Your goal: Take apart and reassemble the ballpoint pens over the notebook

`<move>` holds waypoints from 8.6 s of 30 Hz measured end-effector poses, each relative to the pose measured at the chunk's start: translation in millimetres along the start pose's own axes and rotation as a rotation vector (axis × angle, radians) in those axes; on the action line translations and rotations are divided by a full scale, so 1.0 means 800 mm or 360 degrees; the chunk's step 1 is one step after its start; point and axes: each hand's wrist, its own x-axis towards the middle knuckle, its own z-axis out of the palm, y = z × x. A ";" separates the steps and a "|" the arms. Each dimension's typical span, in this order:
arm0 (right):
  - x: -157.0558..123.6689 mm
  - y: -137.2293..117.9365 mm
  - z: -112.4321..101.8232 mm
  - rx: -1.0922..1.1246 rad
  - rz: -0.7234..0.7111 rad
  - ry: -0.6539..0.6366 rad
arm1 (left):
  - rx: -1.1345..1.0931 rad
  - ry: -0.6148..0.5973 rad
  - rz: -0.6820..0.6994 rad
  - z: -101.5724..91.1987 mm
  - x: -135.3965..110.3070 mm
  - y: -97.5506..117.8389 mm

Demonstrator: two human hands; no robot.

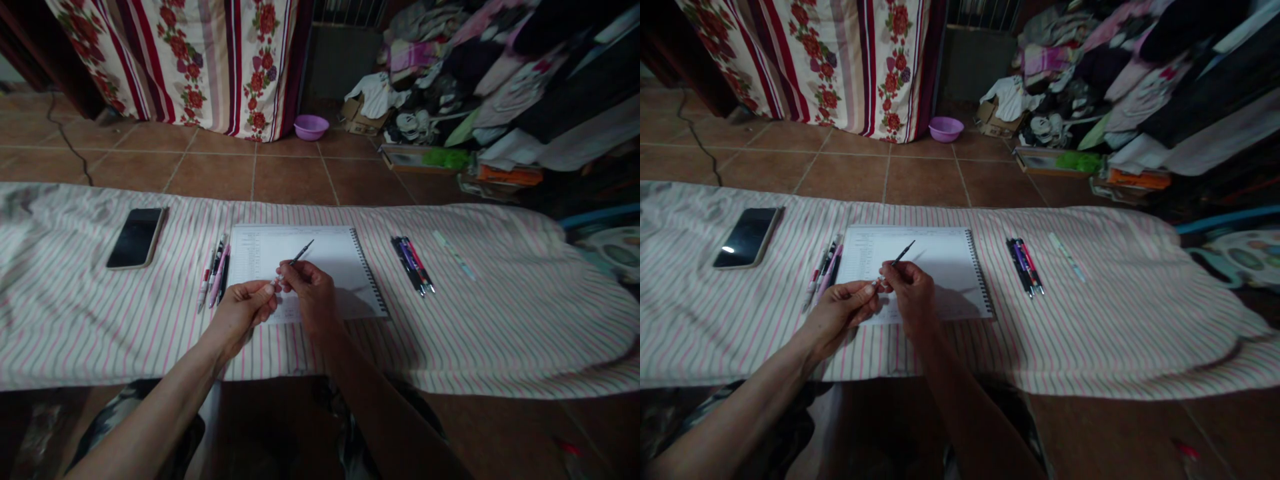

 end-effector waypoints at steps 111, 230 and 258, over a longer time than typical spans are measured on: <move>0.004 -0.002 -0.012 0.0404 0.0435 -0.0117 | -0.0437 -0.0286 -0.0240 0.002 -0.012 0.012; 0.012 0.003 -0.013 -0.1116 -0.0690 -0.0073 | -0.0940 -0.0182 -0.0401 -0.020 -0.014 0.010; 0.000 -0.004 -0.003 -0.0218 0.0142 -0.0478 | -0.0535 -0.0064 -0.0241 -0.005 -0.012 0.015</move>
